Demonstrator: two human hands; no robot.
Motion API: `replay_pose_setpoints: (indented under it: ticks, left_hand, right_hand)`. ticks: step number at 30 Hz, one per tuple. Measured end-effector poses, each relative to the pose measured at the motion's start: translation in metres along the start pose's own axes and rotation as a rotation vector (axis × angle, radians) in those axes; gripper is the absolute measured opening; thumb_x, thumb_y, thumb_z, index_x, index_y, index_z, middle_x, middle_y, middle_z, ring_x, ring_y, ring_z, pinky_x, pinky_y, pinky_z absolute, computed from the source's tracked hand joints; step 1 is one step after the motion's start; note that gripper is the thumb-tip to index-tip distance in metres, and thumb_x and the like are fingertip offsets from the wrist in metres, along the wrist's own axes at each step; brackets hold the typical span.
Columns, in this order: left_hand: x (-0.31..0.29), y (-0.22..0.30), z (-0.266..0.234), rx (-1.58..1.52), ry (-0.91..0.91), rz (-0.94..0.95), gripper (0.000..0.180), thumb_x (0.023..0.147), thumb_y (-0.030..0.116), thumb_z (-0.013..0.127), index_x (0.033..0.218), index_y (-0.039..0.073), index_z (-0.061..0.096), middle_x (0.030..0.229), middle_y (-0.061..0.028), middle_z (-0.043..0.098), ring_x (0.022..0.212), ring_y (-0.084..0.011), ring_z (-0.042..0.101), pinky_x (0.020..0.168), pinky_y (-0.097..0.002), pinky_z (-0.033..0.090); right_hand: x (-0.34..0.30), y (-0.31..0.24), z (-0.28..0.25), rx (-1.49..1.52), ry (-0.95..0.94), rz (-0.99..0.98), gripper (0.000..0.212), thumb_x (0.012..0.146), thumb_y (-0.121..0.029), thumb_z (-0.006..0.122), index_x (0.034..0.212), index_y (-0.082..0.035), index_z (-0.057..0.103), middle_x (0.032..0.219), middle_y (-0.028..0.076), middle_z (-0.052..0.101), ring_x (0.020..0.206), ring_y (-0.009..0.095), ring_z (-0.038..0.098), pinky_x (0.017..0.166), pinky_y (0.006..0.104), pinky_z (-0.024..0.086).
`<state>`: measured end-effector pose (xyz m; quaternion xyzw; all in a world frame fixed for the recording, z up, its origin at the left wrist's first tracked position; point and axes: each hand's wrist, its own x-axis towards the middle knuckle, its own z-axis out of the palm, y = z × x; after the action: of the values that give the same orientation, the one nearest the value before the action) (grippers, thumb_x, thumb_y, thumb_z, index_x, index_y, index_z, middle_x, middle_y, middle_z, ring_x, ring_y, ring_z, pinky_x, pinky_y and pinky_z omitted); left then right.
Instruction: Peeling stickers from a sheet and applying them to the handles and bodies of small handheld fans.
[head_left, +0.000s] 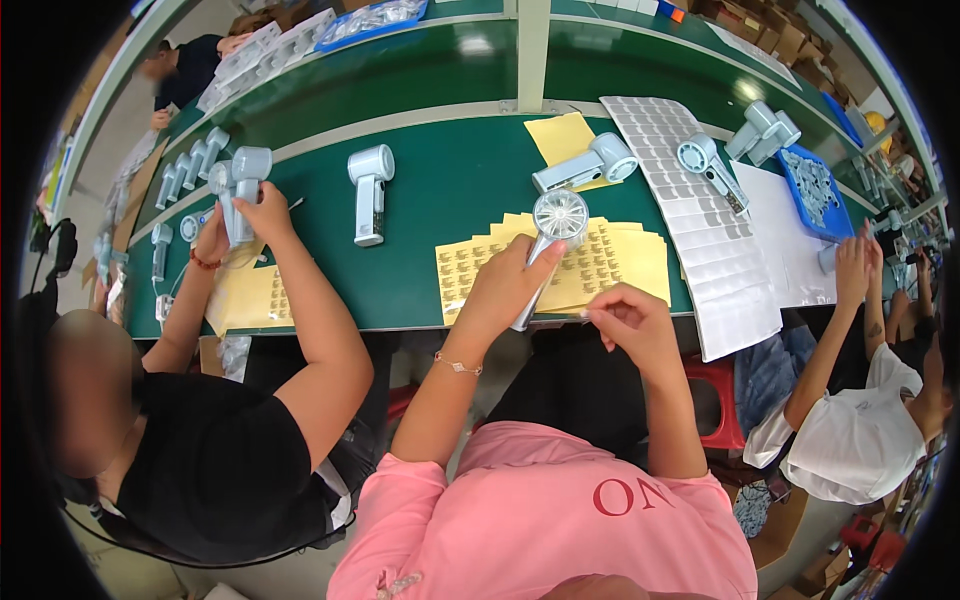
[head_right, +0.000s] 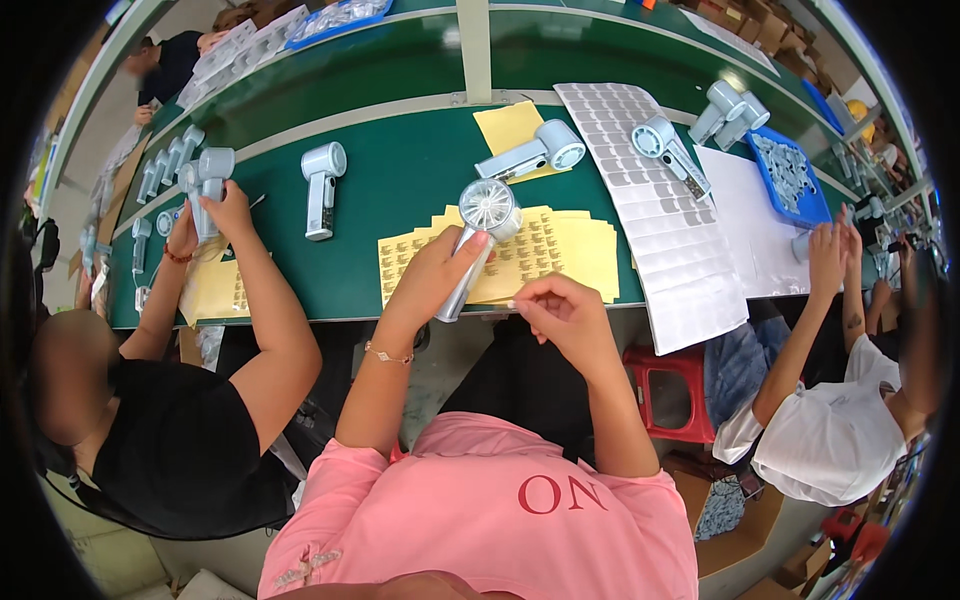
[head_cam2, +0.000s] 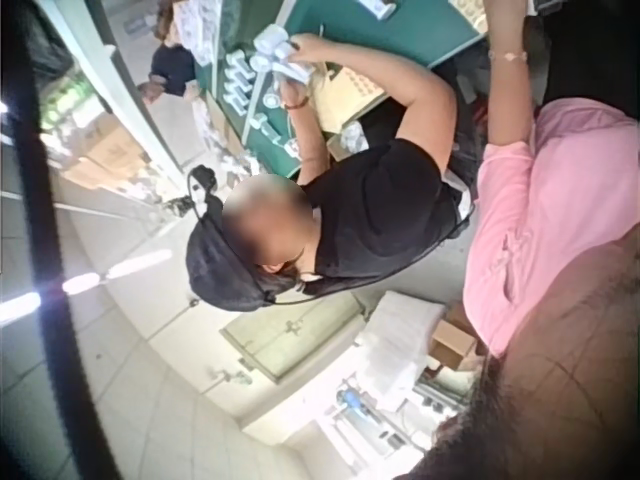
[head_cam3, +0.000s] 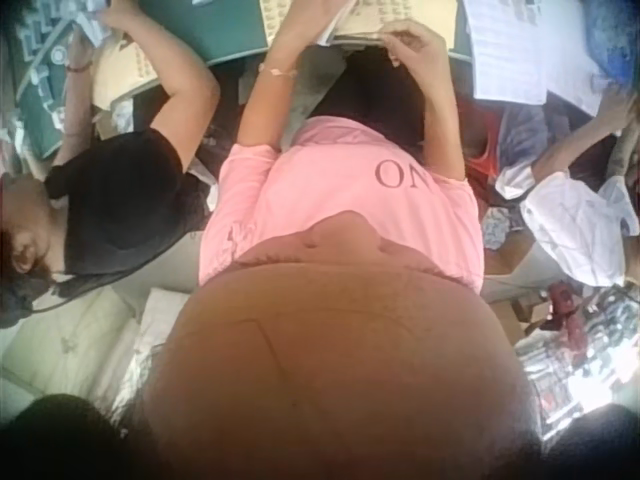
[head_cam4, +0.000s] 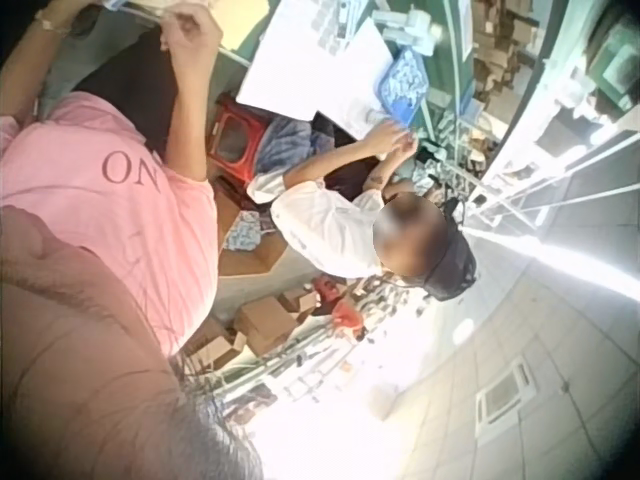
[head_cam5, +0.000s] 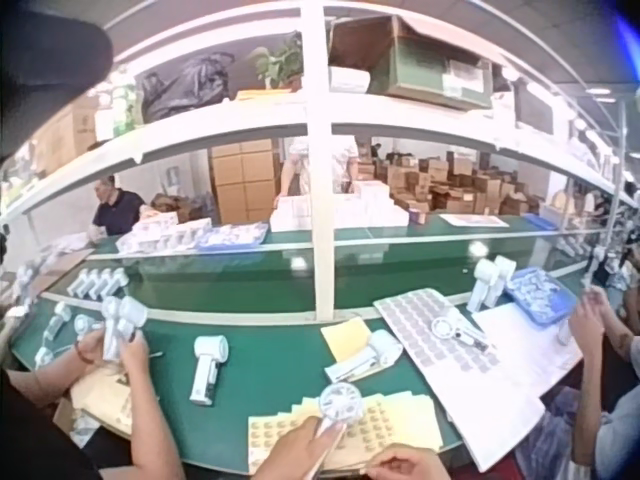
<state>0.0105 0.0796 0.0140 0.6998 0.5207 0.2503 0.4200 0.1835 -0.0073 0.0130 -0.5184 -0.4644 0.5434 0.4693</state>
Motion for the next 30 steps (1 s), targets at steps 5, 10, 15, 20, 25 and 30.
replay_pose_setpoints:
  ticks: [5, 10, 15, 20, 25, 30]
  left_hand:
    - [-0.012, 0.006, 0.001, -0.923, -0.128, -0.017, 0.068, 0.088, 0.063, 0.026, 0.103, 0.002, 0.054, 0.077, -0.0045, 0.059, 0.062, -0.0111, 0.054, 0.055, -0.0237, 0.045]
    - [-0.029, 0.023, 0.004, -1.146, -0.245, -0.022, 0.070, 0.089, 0.063, 0.020, 0.106, 0.003, 0.053, 0.071, -0.0025, 0.055, 0.060, -0.0085, 0.053, 0.052, -0.0206, 0.045]
    - [-0.036, 0.030, 0.006, -1.184, -0.273, -0.022, 0.072, 0.089, 0.063, 0.020, 0.107, 0.002, 0.053, 0.072, -0.0044, 0.055, 0.063, -0.0099, 0.053, 0.056, -0.0223, 0.045]
    - [-0.039, 0.031, 0.006, -1.177, -0.236, 0.005, 0.072, 0.089, 0.062, 0.021, 0.106, 0.001, 0.053, 0.072, -0.0054, 0.055, 0.064, -0.0106, 0.053, 0.060, -0.0226, 0.045]
    - [-0.041, 0.031, 0.005, -1.162, -0.219, 0.026, 0.072, 0.090, 0.062, 0.021, 0.105, -0.001, 0.053, 0.072, -0.0050, 0.054, 0.064, -0.0101, 0.052, 0.059, -0.0225, 0.044]
    - [-0.040, 0.032, 0.006, -1.177, -0.229, 0.027, 0.073, 0.089, 0.063, 0.020, 0.105, 0.000, 0.053, 0.072, -0.0048, 0.054, 0.063, -0.0098, 0.052, 0.059, -0.0223, 0.044]
  right_hand:
    - [-0.023, -0.013, 0.013, 0.346, -0.053, -0.114, 0.008, 0.080, 0.004, 0.058, 0.088, 0.003, 0.059, 0.077, 0.007, 0.058, 0.063, 0.013, 0.055, 0.056, 0.0242, 0.047]
    - [-0.029, -0.027, 0.034, 0.328, -0.097, -0.126, 0.008, 0.079, 0.005, 0.057, 0.087, 0.006, 0.058, 0.079, 0.009, 0.056, 0.060, 0.015, 0.057, 0.052, 0.0251, 0.048]
    - [-0.031, -0.033, 0.039, 0.315, -0.065, -0.186, 0.008, 0.079, 0.006, 0.057, 0.086, 0.006, 0.059, 0.080, 0.010, 0.057, 0.059, 0.015, 0.057, 0.053, 0.0247, 0.049]
    - [-0.032, -0.032, 0.043, 0.301, -0.037, -0.223, 0.008, 0.079, 0.006, 0.057, 0.086, 0.006, 0.059, 0.081, 0.010, 0.057, 0.060, 0.015, 0.058, 0.055, 0.0242, 0.049]
    - [-0.033, -0.033, 0.043, 0.302, -0.075, -0.212, 0.010, 0.080, 0.007, 0.057, 0.090, 0.007, 0.059, 0.084, 0.009, 0.058, 0.066, 0.012, 0.058, 0.059, 0.0224, 0.049]
    - [-0.033, -0.029, 0.043, 0.289, -0.062, -0.239, 0.011, 0.080, 0.007, 0.058, 0.090, 0.006, 0.059, 0.085, 0.008, 0.057, 0.067, 0.012, 0.058, 0.060, 0.0218, 0.049]
